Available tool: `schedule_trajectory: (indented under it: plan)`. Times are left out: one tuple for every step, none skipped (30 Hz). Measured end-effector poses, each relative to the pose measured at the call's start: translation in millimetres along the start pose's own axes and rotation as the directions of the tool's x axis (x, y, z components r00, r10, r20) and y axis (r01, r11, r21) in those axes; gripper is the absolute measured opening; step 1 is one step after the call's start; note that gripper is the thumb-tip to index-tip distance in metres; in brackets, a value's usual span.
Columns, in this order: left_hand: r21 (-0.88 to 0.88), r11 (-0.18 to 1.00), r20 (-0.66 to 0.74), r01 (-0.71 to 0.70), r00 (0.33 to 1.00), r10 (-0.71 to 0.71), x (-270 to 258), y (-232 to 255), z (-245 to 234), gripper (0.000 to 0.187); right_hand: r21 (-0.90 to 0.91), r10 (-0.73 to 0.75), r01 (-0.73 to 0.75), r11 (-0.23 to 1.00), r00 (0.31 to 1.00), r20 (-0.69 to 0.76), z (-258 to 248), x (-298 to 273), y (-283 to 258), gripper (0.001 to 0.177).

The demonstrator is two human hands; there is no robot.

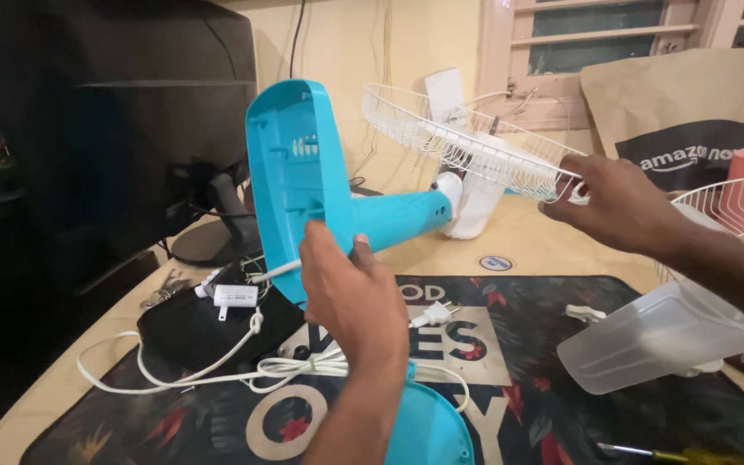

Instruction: The person disassembles a small blue table fan by removing the front grille and fan blades. They then open the rear housing and use a screwdriver to adjust the internal wiring and switch assembly.

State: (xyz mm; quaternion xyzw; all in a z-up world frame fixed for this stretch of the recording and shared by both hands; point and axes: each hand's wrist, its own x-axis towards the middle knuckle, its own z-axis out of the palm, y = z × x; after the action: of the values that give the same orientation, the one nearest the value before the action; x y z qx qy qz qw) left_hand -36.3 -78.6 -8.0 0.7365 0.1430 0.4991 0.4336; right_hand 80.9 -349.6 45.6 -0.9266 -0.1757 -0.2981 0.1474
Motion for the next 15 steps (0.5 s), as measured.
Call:
schedule_trajectory:
  plan:
    - [-0.004,1.000,-0.003,0.000,1.000,0.000,-3.0,1.7,0.2,0.030,-0.073,-0.019,0.019,0.997,1.000,0.006,-1.3,3.3,4.7,0.052]
    - [-0.009,1.000,-0.006,0.000,1.000,0.000,-6.6,3.1,-0.2,0.030,-0.147,-0.038,0.039,0.988,0.999,0.014,-3.1,6.5,9.7,0.057]
    - [-0.017,1.000,-0.009,0.001,1.000,-0.002,-10.5,4.8,0.2,0.029,-0.222,-0.056,0.060,0.973,0.998,0.023,-5.0,9.5,14.2,0.062]
    - [-0.032,0.999,-0.025,-0.022,0.999,0.021,-14.5,6.9,0.9,0.030,-0.247,0.001,0.009,0.969,0.999,0.037,-7.0,11.3,18.4,0.063]
    - [-0.046,0.998,-0.045,-0.043,0.998,0.041,-18.9,9.3,1.4,0.031,-0.272,0.055,-0.039,0.962,0.997,0.052,-8.7,12.3,21.7,0.065]
    - [-0.059,0.996,-0.064,-0.065,0.996,0.061,-23.1,12.1,2.1,0.031,-0.297,0.110,-0.086,0.951,0.992,0.065,-9.7,12.6,24.1,0.066]
    - [-0.067,0.997,-0.041,-0.048,0.998,0.045,-27.2,15.2,2.5,0.030,-0.310,0.117,-0.093,0.946,0.991,0.061,-9.5,12.9,25.2,0.068]
    - [-0.075,0.997,-0.019,-0.030,0.999,0.029,-32.1,18.7,2.8,0.029,-0.323,0.124,-0.099,0.941,0.991,0.057,-9.4,12.1,26.0,0.069]
    - [-0.086,0.996,0.006,-0.014,1.000,0.014,-35.8,22.9,3.4,0.027,-0.339,0.133,-0.109,0.934,0.990,0.050,-10.1,11.8,26.6,0.071]
    - [-0.077,0.997,0.011,-0.005,1.000,0.006,-38.1,27.0,3.9,0.027,-0.370,0.149,-0.125,0.921,0.988,0.036,-9.9,12.0,26.9,0.069]
    - [-0.068,0.998,0.018,0.004,1.000,-0.003,-40.0,31.4,5.2,0.027,-0.400,0.165,-0.143,0.905,0.986,0.021,-9.9,11.5,28.3,0.067]
    - [-0.059,0.998,0.025,0.013,1.000,-0.011,-41.3,36.1,7.0,0.027,-0.430,0.181,-0.161,0.889,0.983,0.006,-9.8,12.1,30.1,0.065]
    - [-0.056,0.998,0.043,0.029,0.999,-0.026,-42.3,40.1,8.8,0.026,-0.434,0.191,-0.179,0.883,0.981,-0.016,-8.4,11.5,32.6,0.062]
    - [-0.053,0.998,0.062,0.045,0.997,-0.041,-42.3,44.4,11.0,0.024,-0.438,0.202,-0.197,0.877,0.979,-0.037,-6.9,11.4,35.6,0.060]
    - [-0.050,0.997,0.077,0.061,0.995,-0.057,-42.0,48.5,12.8,0.023,-0.442,0.209,-0.213,0.871,0.976,-0.060,-5.3,12.8,38.2,0.057]
